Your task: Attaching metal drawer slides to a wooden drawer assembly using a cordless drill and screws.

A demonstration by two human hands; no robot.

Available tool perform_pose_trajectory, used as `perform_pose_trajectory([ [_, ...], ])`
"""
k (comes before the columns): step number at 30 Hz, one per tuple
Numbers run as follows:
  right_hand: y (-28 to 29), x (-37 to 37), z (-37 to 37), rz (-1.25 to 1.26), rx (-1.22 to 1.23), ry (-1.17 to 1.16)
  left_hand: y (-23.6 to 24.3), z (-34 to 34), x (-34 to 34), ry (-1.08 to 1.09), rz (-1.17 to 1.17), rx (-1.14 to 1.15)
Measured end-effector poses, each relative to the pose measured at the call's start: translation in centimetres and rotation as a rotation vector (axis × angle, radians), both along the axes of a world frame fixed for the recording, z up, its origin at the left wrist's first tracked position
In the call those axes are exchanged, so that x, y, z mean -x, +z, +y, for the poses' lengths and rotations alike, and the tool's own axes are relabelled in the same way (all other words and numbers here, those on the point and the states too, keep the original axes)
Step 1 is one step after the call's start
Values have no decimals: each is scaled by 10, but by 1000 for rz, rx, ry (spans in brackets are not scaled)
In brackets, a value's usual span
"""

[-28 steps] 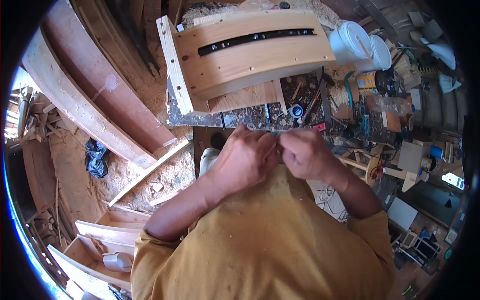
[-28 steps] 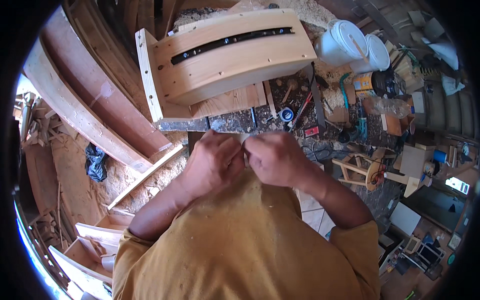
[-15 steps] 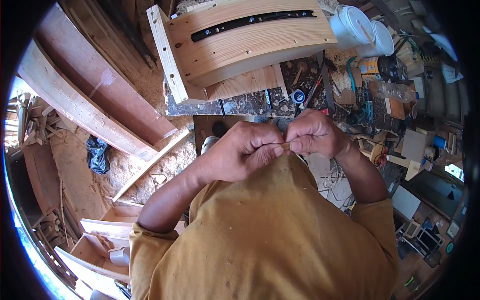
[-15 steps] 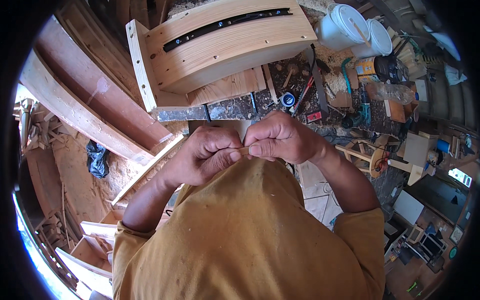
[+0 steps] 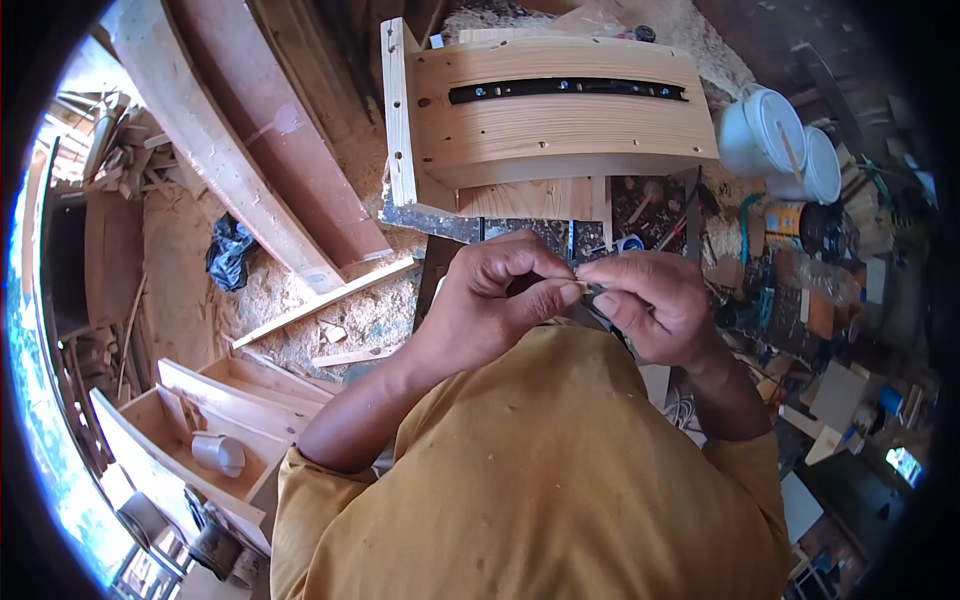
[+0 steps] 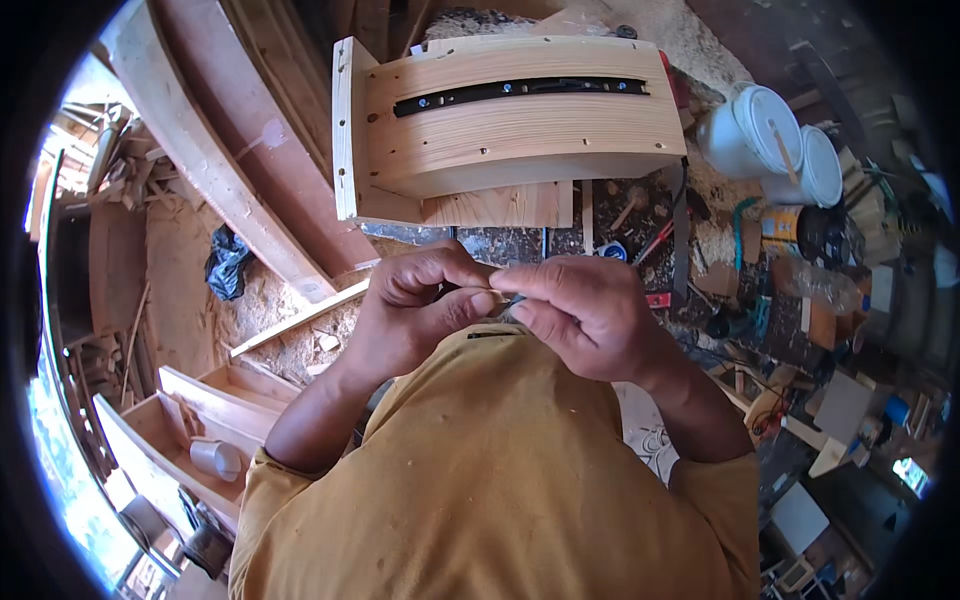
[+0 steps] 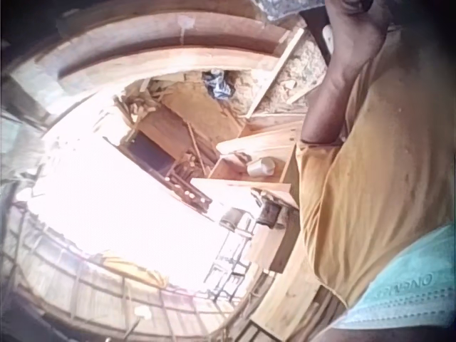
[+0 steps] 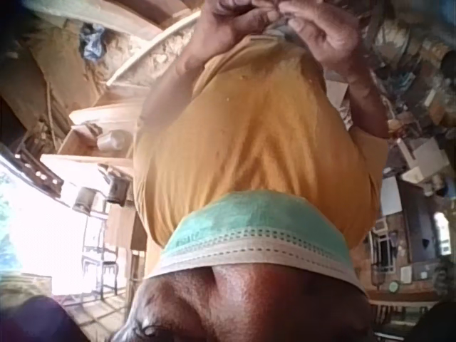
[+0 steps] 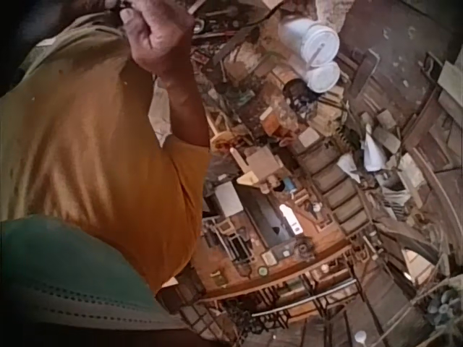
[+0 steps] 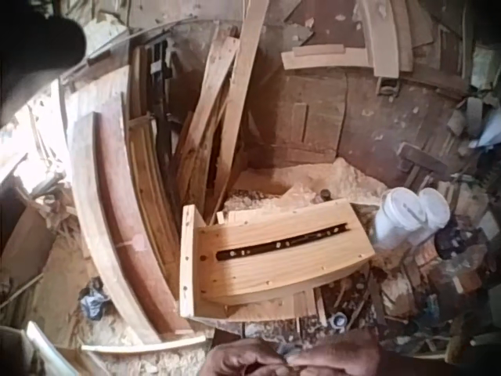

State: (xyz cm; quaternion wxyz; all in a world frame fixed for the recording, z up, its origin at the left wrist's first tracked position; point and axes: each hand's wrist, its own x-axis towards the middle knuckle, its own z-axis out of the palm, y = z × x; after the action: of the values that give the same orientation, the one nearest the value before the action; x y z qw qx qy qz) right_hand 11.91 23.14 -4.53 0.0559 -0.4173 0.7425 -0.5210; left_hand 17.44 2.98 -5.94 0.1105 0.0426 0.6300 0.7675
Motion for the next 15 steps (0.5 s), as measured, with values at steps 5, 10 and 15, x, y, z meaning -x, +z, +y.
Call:
perform_pose_trajectory([
  [5,0,10,-2,292,24,8,9,1,1,1,-106,-12],
  [10,7,13,-17,374,-29,-74,17,-17,11,-1,-8,101],
  [15,-4,23,-50,326,-26,-304,28,-73,69,259,747,1066],
])
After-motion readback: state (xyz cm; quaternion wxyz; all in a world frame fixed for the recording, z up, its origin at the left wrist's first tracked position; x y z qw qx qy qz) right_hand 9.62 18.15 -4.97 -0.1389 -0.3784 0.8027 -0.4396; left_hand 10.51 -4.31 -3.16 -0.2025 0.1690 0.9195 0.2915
